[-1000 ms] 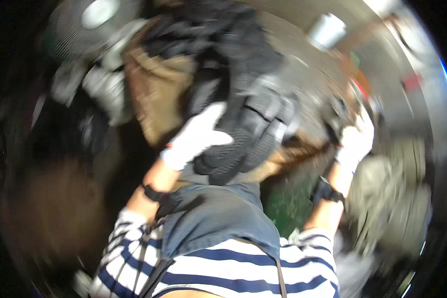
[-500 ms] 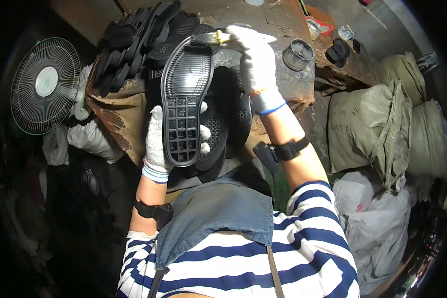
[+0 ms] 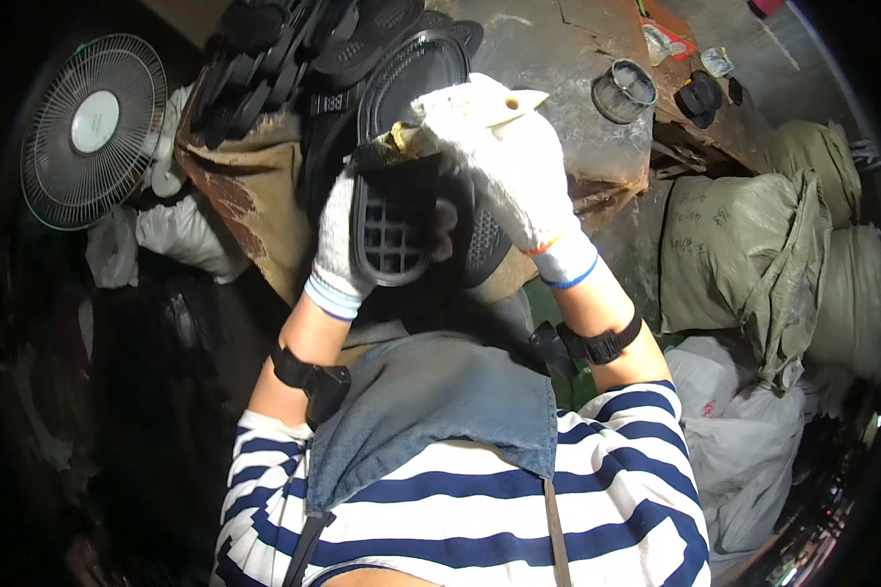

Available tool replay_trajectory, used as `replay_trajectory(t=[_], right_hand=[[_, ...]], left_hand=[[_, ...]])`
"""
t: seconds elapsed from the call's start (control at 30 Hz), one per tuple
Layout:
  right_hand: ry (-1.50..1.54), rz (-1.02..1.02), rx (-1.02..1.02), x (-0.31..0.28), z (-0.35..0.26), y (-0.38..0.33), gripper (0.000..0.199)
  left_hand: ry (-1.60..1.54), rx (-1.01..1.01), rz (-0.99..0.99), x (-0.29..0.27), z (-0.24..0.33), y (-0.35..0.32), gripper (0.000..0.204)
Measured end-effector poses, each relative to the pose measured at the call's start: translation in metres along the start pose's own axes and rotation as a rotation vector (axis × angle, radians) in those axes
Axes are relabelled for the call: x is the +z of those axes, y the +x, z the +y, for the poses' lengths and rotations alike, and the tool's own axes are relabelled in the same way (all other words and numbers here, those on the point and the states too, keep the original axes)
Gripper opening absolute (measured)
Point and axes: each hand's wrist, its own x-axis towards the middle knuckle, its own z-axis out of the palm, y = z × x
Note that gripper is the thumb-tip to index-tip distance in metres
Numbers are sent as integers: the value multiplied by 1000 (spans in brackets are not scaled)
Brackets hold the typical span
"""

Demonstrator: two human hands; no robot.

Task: The person pours liquid from a bottle into a container and then uses a brush to coat the bottom of shoe soles. They pick up the soles one at a time from a pile, apply the liquid, and place them back onto the workbench.

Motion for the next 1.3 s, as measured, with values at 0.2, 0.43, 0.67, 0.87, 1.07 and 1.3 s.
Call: replay_trajectory(t=[0.2, 0.43, 0.67, 0.87, 1.07, 1.3], right_hand=[[592, -167, 378, -6, -37, -35, 21], [-72, -235, -162, -38, -26, -14, 15], [203, 75, 251, -60, -3, -1, 15], [-150, 138, -169, -65, 46, 28, 14], [-508, 25, -442, -12, 52, -8, 32], [-505, 9, -362, 1, 50, 16, 17]], left_hand=[[15, 248, -202, 6, 25, 20, 50], [1216, 418, 415, 27, 34, 7, 51], [710, 50, 277, 42, 29, -8, 58], [276, -144, 160, 23, 25, -16, 64], [-145, -140, 109, -11, -7, -33, 76], [-183, -98, 163, -14, -20, -38, 78]])
